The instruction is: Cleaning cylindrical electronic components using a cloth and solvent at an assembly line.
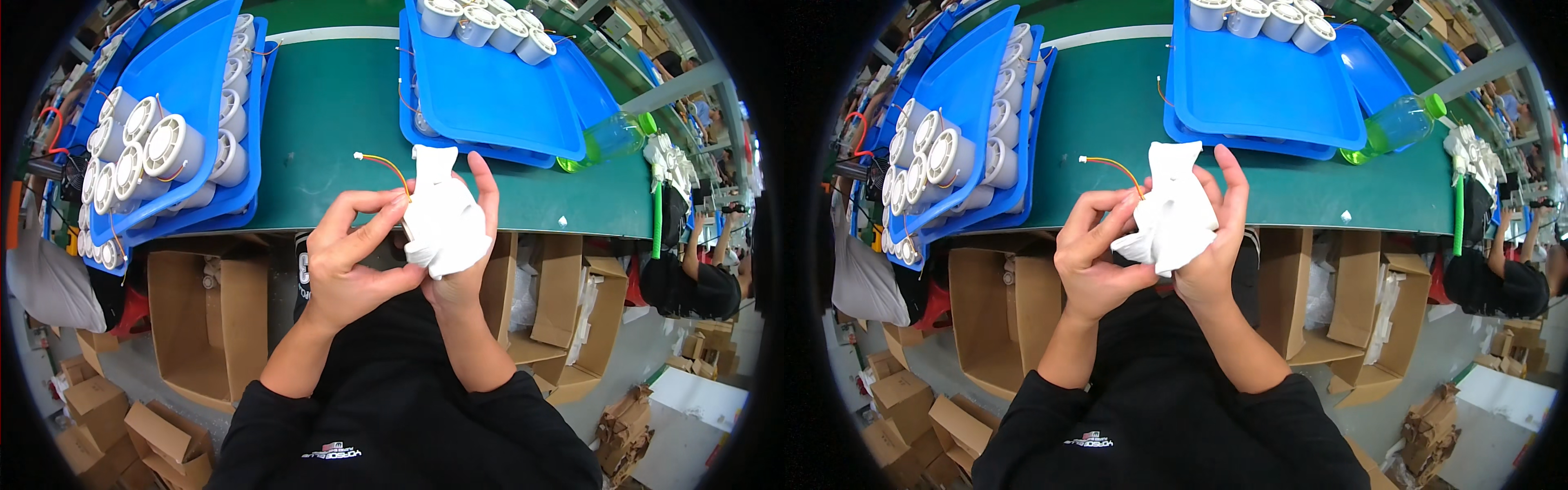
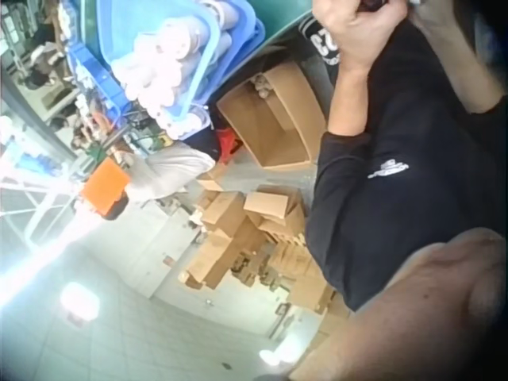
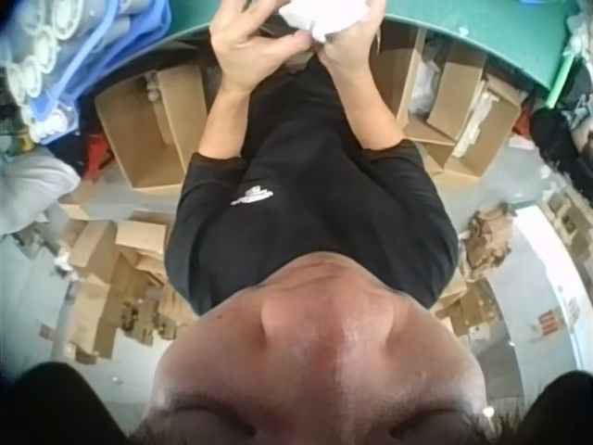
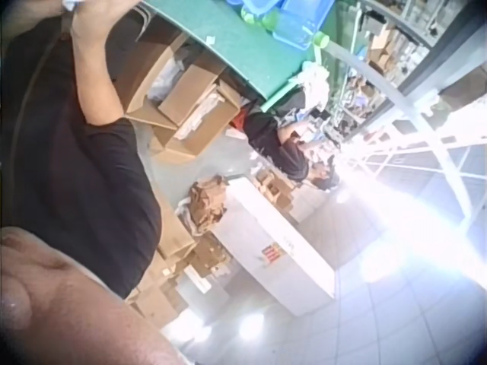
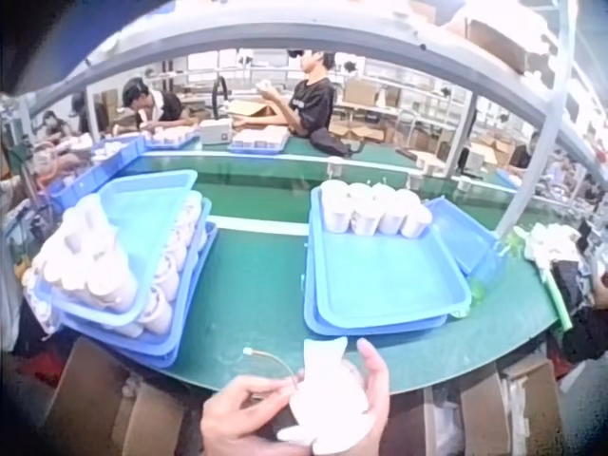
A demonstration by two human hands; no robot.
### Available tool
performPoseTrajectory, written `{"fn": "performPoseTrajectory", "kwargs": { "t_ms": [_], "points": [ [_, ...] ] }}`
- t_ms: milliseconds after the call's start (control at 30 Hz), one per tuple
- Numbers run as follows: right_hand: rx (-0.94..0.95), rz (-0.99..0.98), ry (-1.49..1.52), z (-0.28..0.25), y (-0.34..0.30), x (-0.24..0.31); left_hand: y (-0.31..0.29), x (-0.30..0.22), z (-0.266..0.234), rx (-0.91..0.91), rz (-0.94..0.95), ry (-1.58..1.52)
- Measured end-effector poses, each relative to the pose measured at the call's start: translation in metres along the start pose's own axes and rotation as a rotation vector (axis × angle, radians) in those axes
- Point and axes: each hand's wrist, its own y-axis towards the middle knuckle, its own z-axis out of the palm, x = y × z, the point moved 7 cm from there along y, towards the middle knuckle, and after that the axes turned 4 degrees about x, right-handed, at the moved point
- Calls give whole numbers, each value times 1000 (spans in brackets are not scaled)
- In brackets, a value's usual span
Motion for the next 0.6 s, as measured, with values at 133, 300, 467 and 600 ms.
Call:
{"fn": "performPoseTrajectory", "kwargs": {
  "t_ms": [133, 300, 467, 600],
  "points": [
    [11, -33, -94, 5, -3, 11, -1, -6, -2, 41, 31, 70],
    [-3, 33, -266, 7, -1, 22, -6, -18, 0, -19, 203, 197],
    [-20, 55, -368, 6, 3, 27, -19, -11, 5, -94, 272, 291],
    [-52, 23, -376, 3, 5, 30, -18, -14, 7, -70, 358, 344]
  ]
}}
